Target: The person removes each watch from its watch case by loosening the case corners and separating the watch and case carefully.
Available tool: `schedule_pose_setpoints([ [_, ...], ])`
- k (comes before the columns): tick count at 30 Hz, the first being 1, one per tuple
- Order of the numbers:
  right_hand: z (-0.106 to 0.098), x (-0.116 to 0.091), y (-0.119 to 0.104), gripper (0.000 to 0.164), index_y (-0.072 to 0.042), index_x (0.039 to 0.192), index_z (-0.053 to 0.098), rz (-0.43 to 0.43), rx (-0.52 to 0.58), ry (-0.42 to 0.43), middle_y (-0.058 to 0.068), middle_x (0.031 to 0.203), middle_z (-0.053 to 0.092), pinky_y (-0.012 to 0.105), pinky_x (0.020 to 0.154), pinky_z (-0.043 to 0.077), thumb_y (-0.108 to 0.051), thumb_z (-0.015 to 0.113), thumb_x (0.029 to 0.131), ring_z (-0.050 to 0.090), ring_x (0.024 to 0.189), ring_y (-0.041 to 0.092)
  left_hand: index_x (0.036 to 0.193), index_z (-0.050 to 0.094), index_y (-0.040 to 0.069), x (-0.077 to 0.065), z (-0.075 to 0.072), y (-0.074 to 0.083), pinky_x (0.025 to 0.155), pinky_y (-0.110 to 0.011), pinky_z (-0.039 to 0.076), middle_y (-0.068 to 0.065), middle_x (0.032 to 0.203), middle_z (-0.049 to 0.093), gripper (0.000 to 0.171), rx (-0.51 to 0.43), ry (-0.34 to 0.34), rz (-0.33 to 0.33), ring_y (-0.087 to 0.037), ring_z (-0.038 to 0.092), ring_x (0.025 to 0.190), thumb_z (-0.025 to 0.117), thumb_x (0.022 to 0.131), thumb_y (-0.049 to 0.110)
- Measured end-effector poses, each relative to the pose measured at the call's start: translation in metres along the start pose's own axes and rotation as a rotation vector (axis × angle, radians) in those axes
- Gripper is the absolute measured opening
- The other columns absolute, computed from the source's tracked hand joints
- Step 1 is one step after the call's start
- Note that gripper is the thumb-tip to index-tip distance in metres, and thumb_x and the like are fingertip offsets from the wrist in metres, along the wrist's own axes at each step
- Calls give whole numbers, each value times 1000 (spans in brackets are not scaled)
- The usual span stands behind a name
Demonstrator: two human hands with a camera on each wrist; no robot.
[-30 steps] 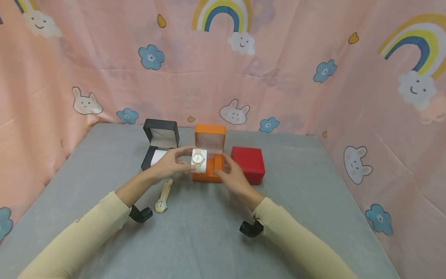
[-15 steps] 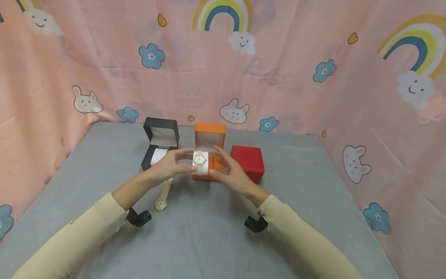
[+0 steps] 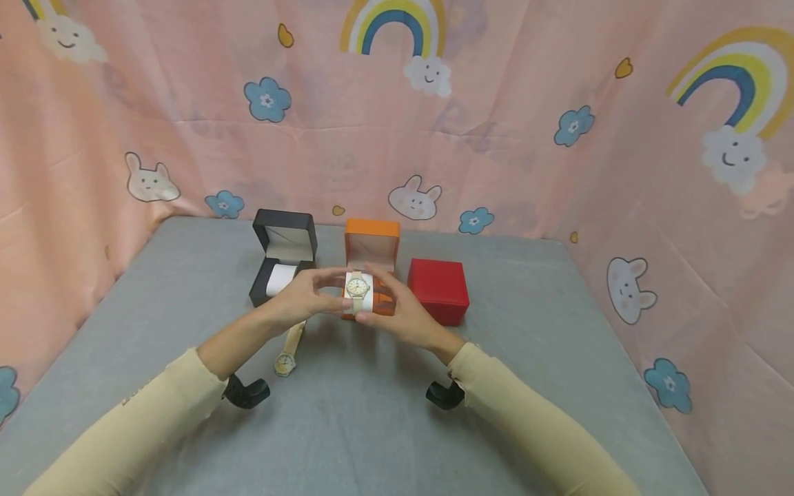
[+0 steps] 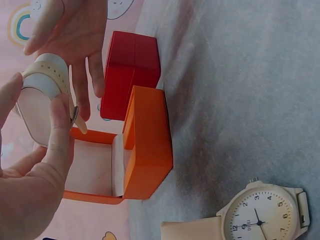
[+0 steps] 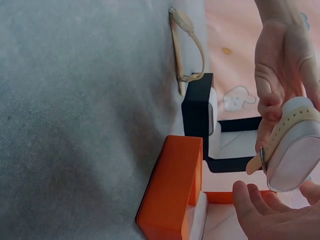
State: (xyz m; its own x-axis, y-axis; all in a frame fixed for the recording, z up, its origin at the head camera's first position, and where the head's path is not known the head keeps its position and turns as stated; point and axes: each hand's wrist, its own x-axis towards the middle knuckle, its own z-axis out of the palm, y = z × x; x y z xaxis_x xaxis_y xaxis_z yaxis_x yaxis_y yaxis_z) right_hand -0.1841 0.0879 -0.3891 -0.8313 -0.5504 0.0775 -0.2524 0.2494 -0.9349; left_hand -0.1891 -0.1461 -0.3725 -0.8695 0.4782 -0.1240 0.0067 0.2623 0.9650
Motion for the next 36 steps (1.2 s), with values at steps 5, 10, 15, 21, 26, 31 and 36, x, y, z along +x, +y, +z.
schedule_pose_setpoints([
  [5,1,1,-2,81,-19,159,31,-20,2,-6,9,156,39,49,104,53,-12,73,90,42,142,35,154,40,7,-1,0,0,98,-45,56,-22,151,48,71,8,-2,-7,-26,64,117,73,93,20],
  [10,3,3,-5,79,-19,157,34,-23,-19,-2,8,154,42,44,100,56,-10,74,90,43,140,31,155,39,6,0,2,0,97,-38,56,-21,151,49,73,12,-7,-6,-27,62,121,73,93,22],
  [15,5,5,-8,75,-17,155,37,-33,-59,10,9,150,44,40,95,59,-8,74,90,45,135,30,156,37,5,1,3,2,97,-38,55,-22,151,49,75,14,-2,-2,-19,68,108,73,93,22],
  [21,4,6,-10,72,-21,152,43,-31,-108,46,5,146,47,39,93,59,-13,77,88,46,132,26,156,38,7,2,5,4,100,-40,53,-21,151,49,75,11,8,-4,-33,57,127,74,92,22],
  [26,2,6,-11,69,-22,148,47,-25,-148,71,3,144,50,38,94,59,-12,78,87,49,129,24,157,38,9,4,6,5,97,-43,52,-19,153,48,76,54,2,4,-33,55,127,74,91,22],
  [31,1,4,-11,69,-21,148,48,-24,-180,62,4,144,52,40,95,59,-9,77,86,51,128,24,156,38,8,6,7,6,92,-50,56,-20,152,48,74,68,-22,24,-20,68,96,74,92,18],
  [36,-3,2,-9,71,-21,150,46,-24,-170,0,3,147,49,41,97,58,-8,75,86,48,130,22,154,39,3,5,6,7,86,-37,57,-23,153,46,73,112,-62,51,-16,70,85,73,91,17],
])
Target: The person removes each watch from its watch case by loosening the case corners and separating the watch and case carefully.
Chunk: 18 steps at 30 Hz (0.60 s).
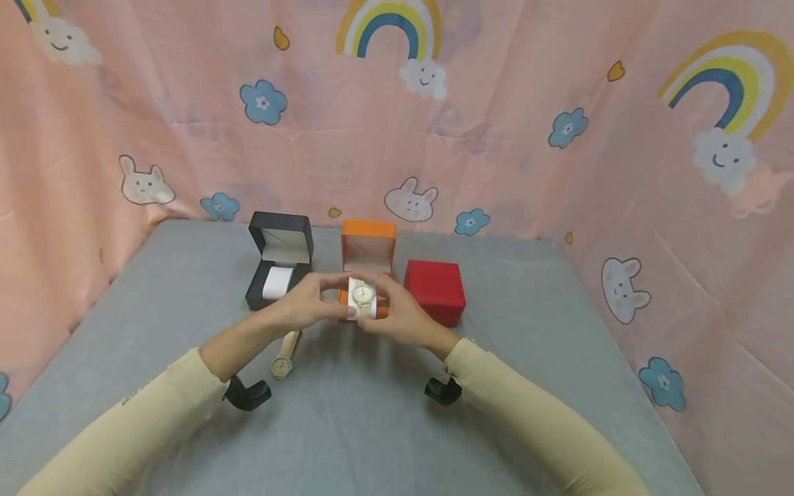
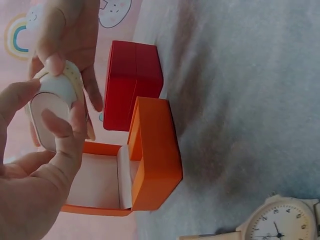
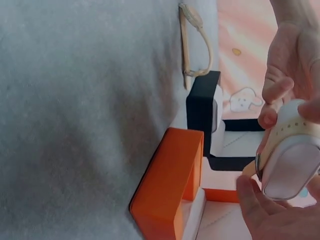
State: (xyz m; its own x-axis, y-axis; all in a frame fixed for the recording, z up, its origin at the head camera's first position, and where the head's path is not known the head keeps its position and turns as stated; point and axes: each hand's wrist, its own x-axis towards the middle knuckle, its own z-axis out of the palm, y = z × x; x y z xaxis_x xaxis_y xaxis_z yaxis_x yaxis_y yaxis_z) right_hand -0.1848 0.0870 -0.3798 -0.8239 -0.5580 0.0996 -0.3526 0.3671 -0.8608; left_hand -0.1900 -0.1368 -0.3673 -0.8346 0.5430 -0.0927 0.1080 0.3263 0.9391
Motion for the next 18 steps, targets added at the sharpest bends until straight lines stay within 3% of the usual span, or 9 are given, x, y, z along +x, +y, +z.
schedule_pose_setpoints([
  [4,-3,1,6,75,-25,151,44,-14,33,-46,-2,149,46,43,100,55,-14,78,86,45,134,20,155,37,2,-2,-2,2,90,-34,57,-21,158,41,76,7,-42,6,-17,73,93,73,91,17],
  [8,-4,0,9,75,-28,148,47,-2,67,-40,-4,145,50,44,98,56,-19,83,83,48,132,19,155,38,5,-3,-4,3,94,-37,57,-19,159,41,77,-19,-60,-12,-19,74,102,75,89,16],
  [14,-6,2,8,73,-23,144,50,8,50,22,0,142,53,52,98,56,-23,86,80,52,129,25,156,36,5,-2,-4,2,87,-30,56,-21,154,46,80,-61,-5,-29,-21,74,100,77,88,14],
  [18,-6,3,9,71,-20,142,50,26,49,40,2,140,55,51,96,57,-22,86,81,55,128,31,154,37,4,-2,0,-1,83,-29,57,-23,149,49,76,-93,52,-32,-21,73,98,76,89,12],
])
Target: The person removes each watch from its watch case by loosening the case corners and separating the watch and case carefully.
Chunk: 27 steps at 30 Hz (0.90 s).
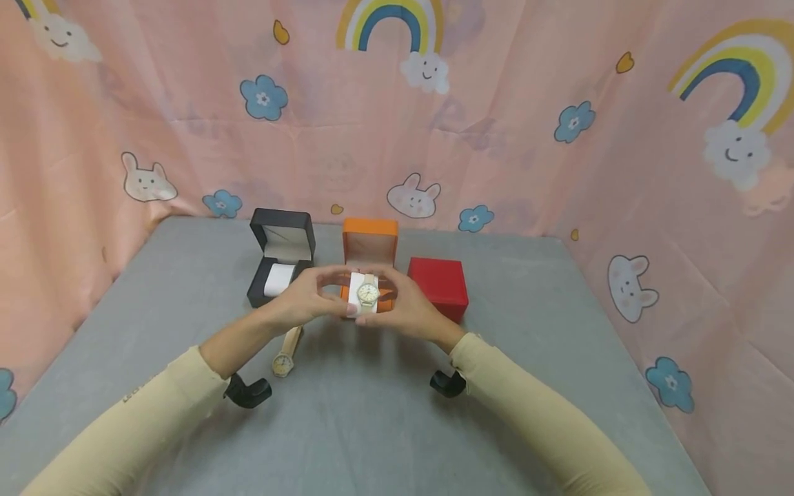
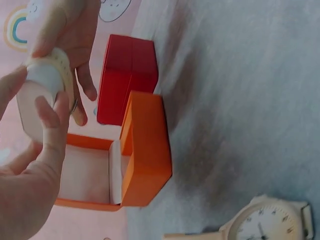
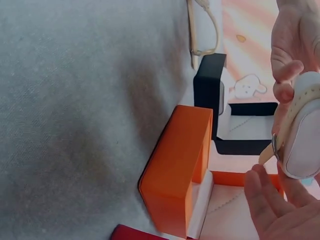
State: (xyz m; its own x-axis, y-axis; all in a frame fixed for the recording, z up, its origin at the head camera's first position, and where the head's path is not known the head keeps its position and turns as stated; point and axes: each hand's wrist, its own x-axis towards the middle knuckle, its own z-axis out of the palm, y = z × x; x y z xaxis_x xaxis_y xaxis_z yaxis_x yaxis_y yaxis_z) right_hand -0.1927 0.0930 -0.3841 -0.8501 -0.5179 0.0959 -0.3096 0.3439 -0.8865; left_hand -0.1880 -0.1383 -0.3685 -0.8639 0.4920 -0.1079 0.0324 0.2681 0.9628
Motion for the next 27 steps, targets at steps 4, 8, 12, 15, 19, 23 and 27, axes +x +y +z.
schedule_pose_setpoints([
  [4,0,1,0,71,-21,144,48,5,-18,7,4,137,56,45,91,60,-20,83,83,60,119,30,154,39,5,1,4,0,83,-28,56,-23,149,49,74,-5,43,3,-21,72,99,75,89,15],
  [8,1,0,-1,70,-21,147,47,-13,10,-9,6,135,56,36,85,62,-14,80,85,65,106,27,155,39,6,1,7,1,84,-28,55,-20,150,49,76,-4,49,-2,-19,74,99,76,90,17],
  [12,1,0,-1,70,-22,148,48,-35,18,-24,6,135,56,34,83,62,-10,78,86,65,104,25,155,37,2,2,6,0,85,-25,55,-20,152,49,76,-5,29,10,-15,74,97,75,90,15],
  [15,1,-1,1,71,-22,149,48,-38,6,-32,6,134,57,38,84,62,-8,77,86,64,104,24,156,34,1,2,4,-2,86,-24,55,-21,148,53,77,-7,13,15,-12,74,94,73,91,13],
  [19,2,-2,2,74,-23,151,45,-27,2,-40,5,136,54,42,87,61,-10,78,86,63,106,26,157,32,2,0,3,-5,86,-26,57,-22,147,52,78,-27,-6,17,-15,74,97,73,91,10],
  [23,3,-2,2,75,-26,151,43,6,-4,-40,3,139,52,38,88,61,-15,79,86,62,110,25,157,33,3,0,2,-6,87,-29,57,-21,155,44,77,-27,-7,18,-23,73,105,73,90,10],
  [27,3,-1,1,75,-25,151,43,29,23,-42,4,140,53,36,89,61,-14,79,87,63,111,26,156,35,4,0,1,-7,86,-30,58,-20,156,43,77,-16,9,10,-24,72,106,74,90,10],
])
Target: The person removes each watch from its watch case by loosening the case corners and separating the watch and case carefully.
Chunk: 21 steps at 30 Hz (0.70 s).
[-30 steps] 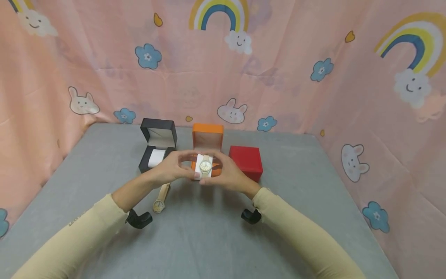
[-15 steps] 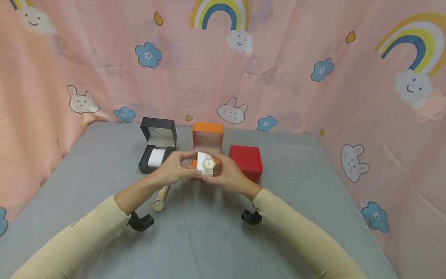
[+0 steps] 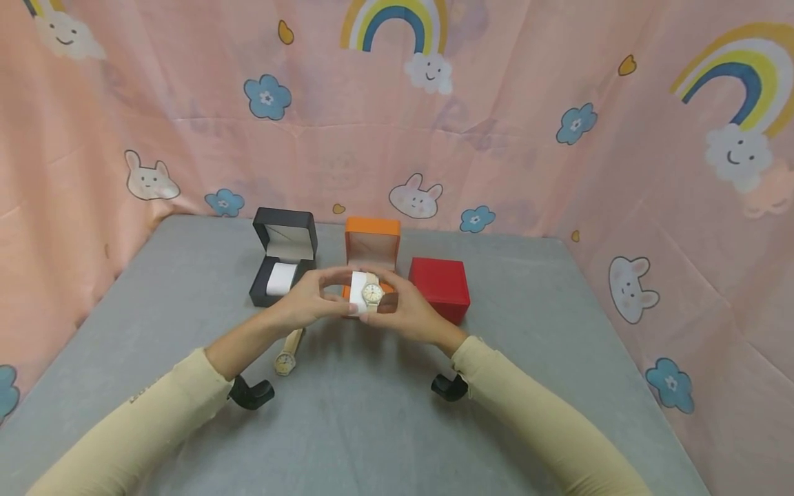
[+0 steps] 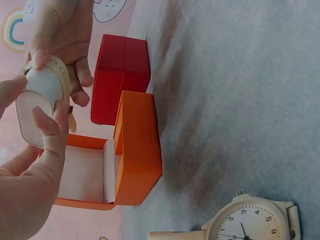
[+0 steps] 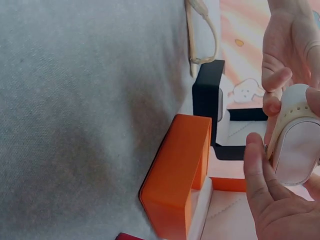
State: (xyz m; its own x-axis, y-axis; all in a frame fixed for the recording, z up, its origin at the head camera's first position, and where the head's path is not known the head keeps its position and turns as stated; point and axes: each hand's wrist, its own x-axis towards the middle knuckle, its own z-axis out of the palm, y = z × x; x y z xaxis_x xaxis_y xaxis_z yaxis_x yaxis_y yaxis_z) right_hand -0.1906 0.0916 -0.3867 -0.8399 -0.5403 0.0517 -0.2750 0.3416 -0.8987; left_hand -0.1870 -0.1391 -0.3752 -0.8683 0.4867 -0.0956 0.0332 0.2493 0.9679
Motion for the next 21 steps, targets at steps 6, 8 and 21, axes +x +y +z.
schedule_pose_setpoints([
  [6,-1,1,0,73,-20,152,43,-7,9,-16,6,139,53,35,88,61,-10,77,87,62,114,26,157,32,1,2,1,-2,86,-32,59,-23,150,49,77,-24,-17,13,-19,74,100,73,91,9],
  [8,-2,1,0,73,-19,151,44,-12,9,-21,6,137,54,35,88,61,-8,76,87,62,114,26,157,31,0,3,1,-2,84,-29,59,-23,149,51,78,-28,-24,14,-16,74,98,72,91,9],
  [21,-9,1,-2,76,-23,152,43,-45,60,-76,6,140,52,38,89,61,-4,75,86,56,120,27,157,31,0,3,-5,0,83,-24,56,-25,144,56,78,16,-37,27,-15,75,96,72,91,11],
])
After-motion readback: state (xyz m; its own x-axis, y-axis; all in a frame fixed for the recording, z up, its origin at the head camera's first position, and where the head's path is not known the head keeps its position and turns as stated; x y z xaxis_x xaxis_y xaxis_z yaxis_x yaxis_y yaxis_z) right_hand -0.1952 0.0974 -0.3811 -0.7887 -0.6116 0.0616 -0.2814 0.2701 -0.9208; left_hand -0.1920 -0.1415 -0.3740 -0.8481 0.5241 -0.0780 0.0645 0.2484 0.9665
